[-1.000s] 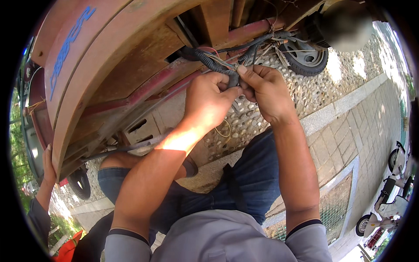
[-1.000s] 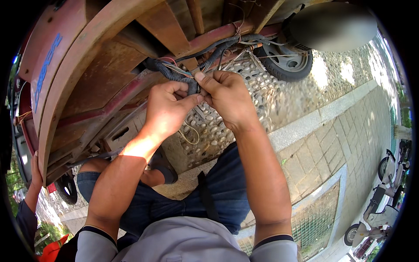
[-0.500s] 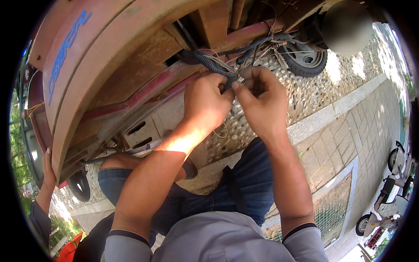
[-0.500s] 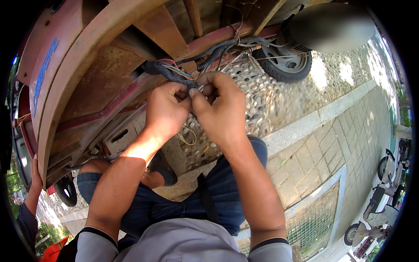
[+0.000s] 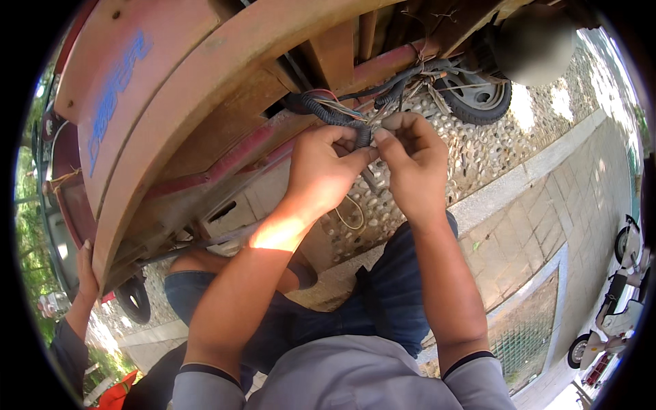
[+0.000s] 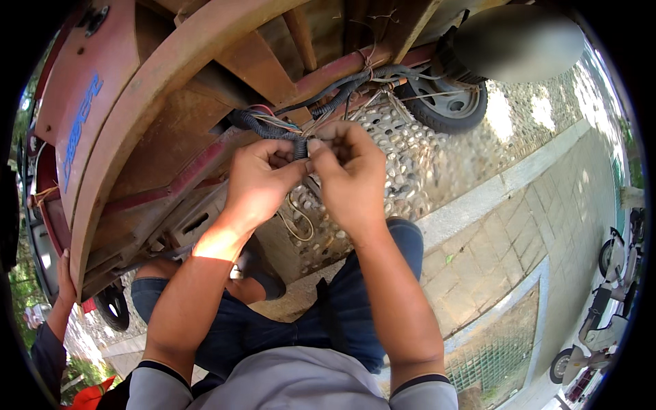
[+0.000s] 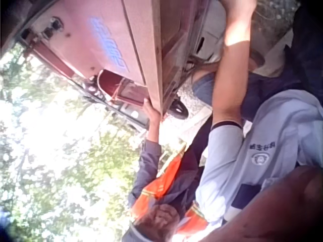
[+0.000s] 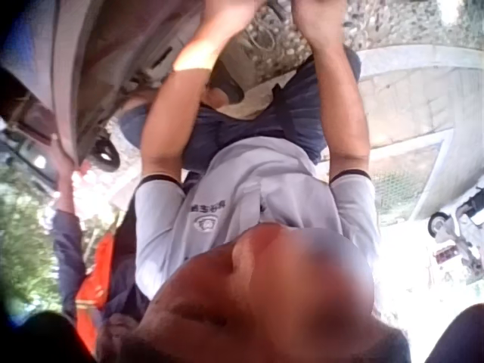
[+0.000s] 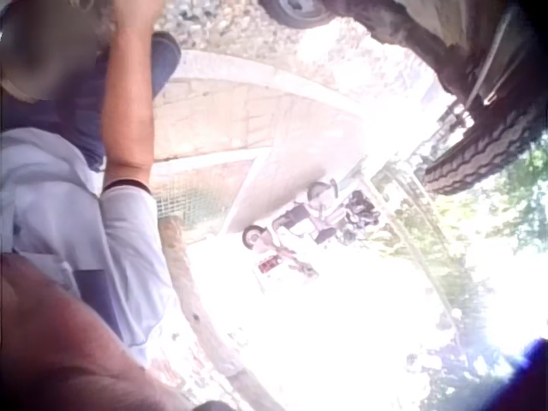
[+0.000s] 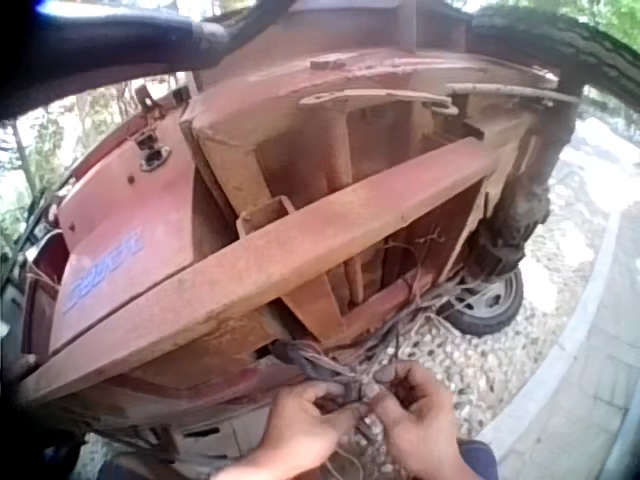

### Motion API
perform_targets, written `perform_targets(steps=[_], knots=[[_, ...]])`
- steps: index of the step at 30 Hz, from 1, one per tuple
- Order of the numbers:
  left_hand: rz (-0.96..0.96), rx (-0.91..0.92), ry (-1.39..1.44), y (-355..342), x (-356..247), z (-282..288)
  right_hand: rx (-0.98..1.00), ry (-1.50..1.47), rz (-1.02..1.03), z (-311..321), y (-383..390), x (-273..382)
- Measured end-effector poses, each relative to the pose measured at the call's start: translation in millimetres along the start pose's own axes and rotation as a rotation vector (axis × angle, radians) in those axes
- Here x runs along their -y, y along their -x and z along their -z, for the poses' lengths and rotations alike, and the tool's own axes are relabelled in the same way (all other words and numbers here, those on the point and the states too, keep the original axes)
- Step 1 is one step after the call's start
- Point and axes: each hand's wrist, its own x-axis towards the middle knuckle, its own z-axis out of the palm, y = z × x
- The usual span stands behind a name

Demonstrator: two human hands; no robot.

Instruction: The person sits on the ground and works on the wiring harness located under the body of a red three-wheeled vehicle. They use their hands to separate, untangle, and organize a bundle of multi-colored wires and protective tubing.

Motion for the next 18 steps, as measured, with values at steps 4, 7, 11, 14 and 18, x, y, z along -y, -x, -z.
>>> perform_targets(steps=[4,7,11,14,18], knots=[[0.019,-0.014,0.258,1.8,-13.4,3.4,0.022,0.025,-0.028,10.1,6.8,-9.8],[0.152,-0.051,0.191,-6.5,-13.3,3.7,0.075,0.085,0.047,5.8,9.0,-20.6],[0.218,-0.069,0.154,-8.4,-4.6,2.6,0.147,0.141,0.021,6.4,8.5,-19.6],[0.252,-0.011,0.21,-7.6,-9.6,1.4,0.222,0.201,0.08,16.9,3.6,-22.9],[0.226,0.022,0.287,-1.0,-10.9,5.6,0.165,0.096,-0.032,13.4,4.1,-25.0]])
